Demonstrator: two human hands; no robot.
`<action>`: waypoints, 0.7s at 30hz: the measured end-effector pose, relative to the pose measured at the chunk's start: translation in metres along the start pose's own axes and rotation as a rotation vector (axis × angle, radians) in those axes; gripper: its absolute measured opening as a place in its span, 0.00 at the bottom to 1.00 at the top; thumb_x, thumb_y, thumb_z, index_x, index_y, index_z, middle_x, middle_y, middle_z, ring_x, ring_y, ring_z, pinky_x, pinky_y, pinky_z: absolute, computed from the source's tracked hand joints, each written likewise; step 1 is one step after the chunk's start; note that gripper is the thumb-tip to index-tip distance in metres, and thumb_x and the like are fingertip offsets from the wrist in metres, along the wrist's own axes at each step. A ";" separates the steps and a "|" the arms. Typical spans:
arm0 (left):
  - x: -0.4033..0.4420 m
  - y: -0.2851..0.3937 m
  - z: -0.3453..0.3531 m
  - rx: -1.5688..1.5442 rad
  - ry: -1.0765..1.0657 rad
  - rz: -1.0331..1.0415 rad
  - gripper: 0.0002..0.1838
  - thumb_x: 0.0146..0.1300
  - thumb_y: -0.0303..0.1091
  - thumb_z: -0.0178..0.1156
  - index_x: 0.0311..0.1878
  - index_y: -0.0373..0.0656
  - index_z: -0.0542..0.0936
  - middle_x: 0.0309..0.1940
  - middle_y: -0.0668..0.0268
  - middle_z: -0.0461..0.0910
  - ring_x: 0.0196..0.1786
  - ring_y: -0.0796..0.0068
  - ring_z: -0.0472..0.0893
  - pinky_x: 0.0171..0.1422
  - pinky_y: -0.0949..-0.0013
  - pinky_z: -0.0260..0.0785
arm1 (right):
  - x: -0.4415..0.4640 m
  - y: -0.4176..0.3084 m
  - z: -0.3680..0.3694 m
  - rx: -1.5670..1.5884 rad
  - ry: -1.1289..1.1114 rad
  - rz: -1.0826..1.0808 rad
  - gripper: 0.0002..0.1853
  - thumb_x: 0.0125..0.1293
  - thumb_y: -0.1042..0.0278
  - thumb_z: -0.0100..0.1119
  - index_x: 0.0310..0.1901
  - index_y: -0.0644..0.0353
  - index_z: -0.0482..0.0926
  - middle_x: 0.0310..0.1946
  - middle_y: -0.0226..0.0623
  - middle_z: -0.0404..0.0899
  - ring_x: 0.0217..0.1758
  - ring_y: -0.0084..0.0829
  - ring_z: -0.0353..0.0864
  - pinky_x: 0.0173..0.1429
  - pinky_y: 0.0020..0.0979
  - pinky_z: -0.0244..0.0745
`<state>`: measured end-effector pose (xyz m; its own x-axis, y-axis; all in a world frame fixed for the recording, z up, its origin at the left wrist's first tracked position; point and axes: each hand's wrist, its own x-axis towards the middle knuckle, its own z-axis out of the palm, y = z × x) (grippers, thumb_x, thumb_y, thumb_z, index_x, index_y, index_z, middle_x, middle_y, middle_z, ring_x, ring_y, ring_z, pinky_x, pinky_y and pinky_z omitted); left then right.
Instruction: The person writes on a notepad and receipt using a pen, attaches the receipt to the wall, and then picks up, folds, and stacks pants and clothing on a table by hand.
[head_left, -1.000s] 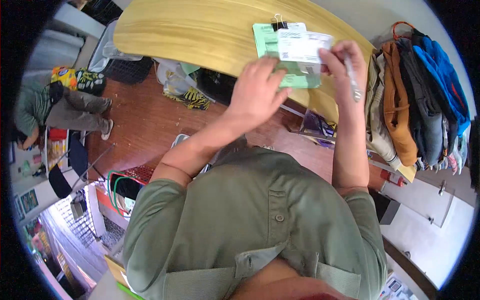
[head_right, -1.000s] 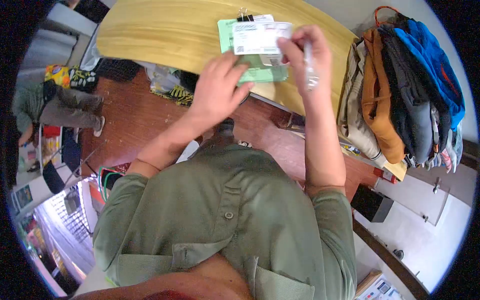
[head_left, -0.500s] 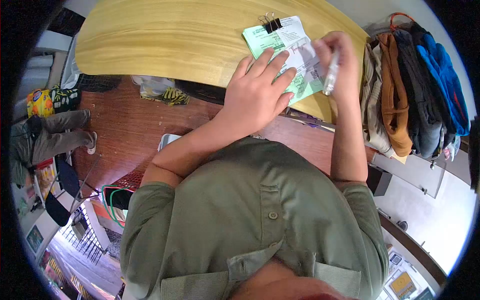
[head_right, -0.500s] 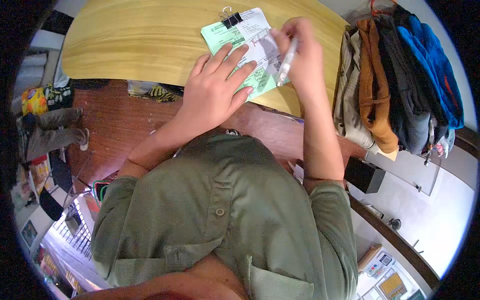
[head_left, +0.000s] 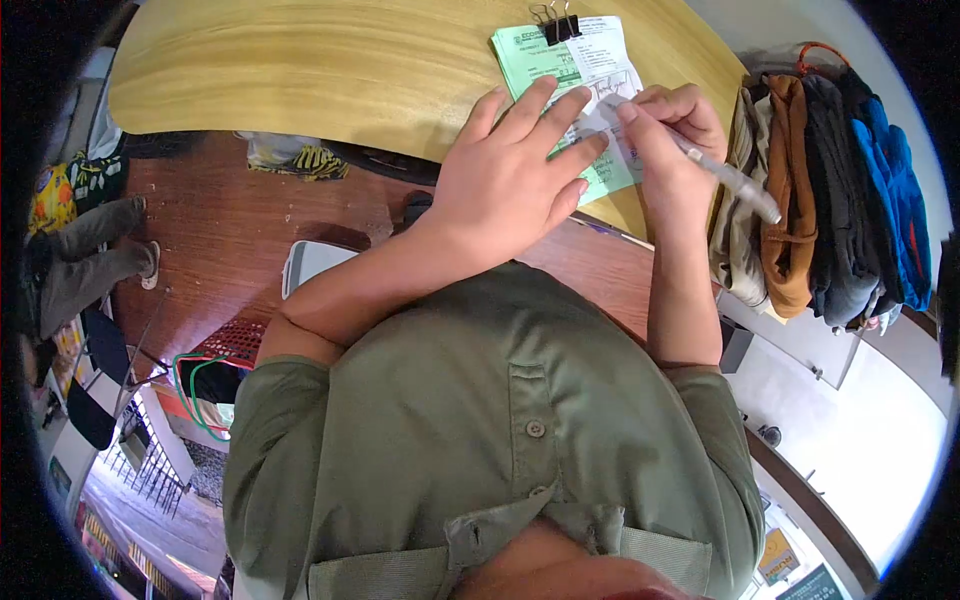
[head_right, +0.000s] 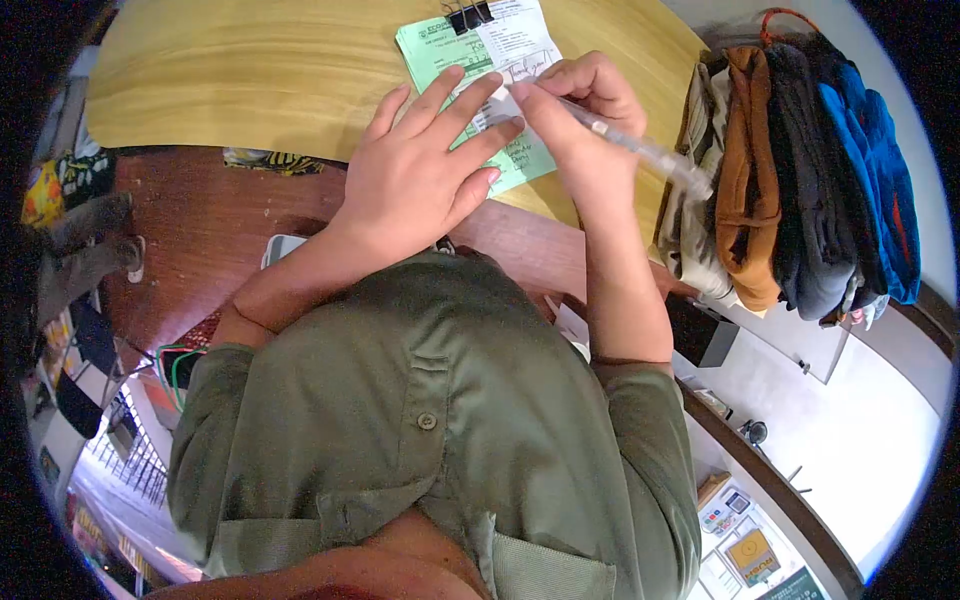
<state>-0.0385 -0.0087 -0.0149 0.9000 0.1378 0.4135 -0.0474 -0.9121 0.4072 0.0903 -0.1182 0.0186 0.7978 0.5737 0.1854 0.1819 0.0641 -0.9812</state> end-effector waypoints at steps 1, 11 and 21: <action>0.000 -0.001 0.000 0.003 -0.005 0.000 0.22 0.59 0.45 0.59 0.58 0.61 0.76 0.67 0.68 0.65 0.70 0.63 0.63 0.68 0.49 0.56 | 0.004 0.007 -0.007 -0.042 -0.040 -0.016 0.09 0.56 0.81 0.64 0.27 0.61 0.71 0.24 0.27 0.74 0.26 0.15 0.68 0.30 0.20 0.62; -0.002 -0.003 0.002 -0.020 -0.004 -0.007 0.21 0.57 0.45 0.61 0.56 0.56 0.77 0.67 0.68 0.65 0.70 0.63 0.63 0.69 0.49 0.55 | 0.001 0.021 -0.005 -0.559 -0.065 -0.323 0.10 0.53 0.78 0.60 0.20 0.62 0.68 0.16 0.28 0.68 0.19 0.15 0.62 0.22 0.24 0.60; -0.003 -0.003 0.003 -0.082 0.047 -0.012 0.20 0.56 0.43 0.61 0.53 0.54 0.76 0.66 0.67 0.66 0.69 0.63 0.63 0.68 0.49 0.55 | 0.001 0.020 0.002 -0.565 0.011 -0.353 0.11 0.54 0.79 0.58 0.20 0.61 0.66 0.14 0.28 0.66 0.18 0.16 0.61 0.21 0.23 0.60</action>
<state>-0.0403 -0.0077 -0.0195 0.8798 0.1683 0.4446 -0.0737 -0.8757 0.4772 0.0936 -0.1154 -0.0012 0.6402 0.5881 0.4943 0.7045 -0.1930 -0.6829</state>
